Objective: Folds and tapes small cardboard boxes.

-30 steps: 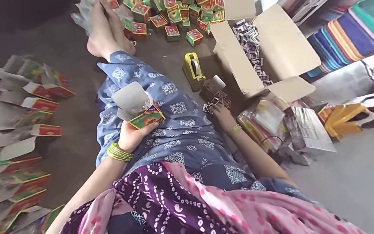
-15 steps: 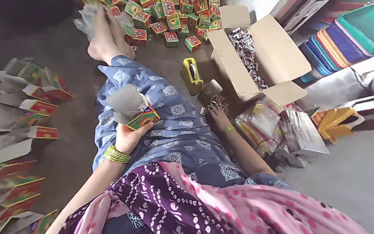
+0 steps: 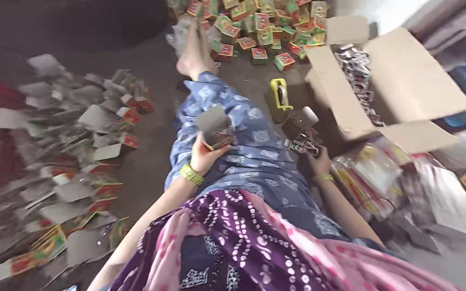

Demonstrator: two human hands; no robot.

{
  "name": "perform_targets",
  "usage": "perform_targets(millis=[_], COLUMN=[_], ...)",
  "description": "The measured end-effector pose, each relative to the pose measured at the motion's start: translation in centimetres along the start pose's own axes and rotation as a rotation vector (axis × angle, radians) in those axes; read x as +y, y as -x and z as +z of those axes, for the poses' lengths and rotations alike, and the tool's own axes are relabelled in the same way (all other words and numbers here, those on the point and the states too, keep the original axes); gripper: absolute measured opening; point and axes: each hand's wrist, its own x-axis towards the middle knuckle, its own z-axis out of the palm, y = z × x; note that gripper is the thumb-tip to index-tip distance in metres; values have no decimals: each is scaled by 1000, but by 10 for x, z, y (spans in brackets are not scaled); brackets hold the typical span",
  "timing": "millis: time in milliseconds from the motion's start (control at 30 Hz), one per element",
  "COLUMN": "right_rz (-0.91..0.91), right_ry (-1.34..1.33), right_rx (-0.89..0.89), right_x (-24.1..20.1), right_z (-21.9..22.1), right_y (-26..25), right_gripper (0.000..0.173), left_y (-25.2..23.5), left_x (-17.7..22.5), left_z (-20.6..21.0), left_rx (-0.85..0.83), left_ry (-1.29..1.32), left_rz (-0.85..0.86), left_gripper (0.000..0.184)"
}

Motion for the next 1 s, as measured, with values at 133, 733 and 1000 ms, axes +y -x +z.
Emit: perform_targets(millis=[133, 733, 1000], right_rz=[-145, -629, -957], right_ry=[206, -55, -338], right_rx=[-109, 86, -338], right_x=[-33, -169, -261], right_z=[-17, -50, -9], right_y=[-11, 9, 92], right_gripper=[53, 38, 33], left_y=[-2, -1, 0], left_x=[-2, -6, -7], left_z=[1, -4, -1], left_rx=[5, -120, -102], left_ry=[22, -59, -64], left_rz=[6, 88, 137], left_gripper=[83, 76, 72])
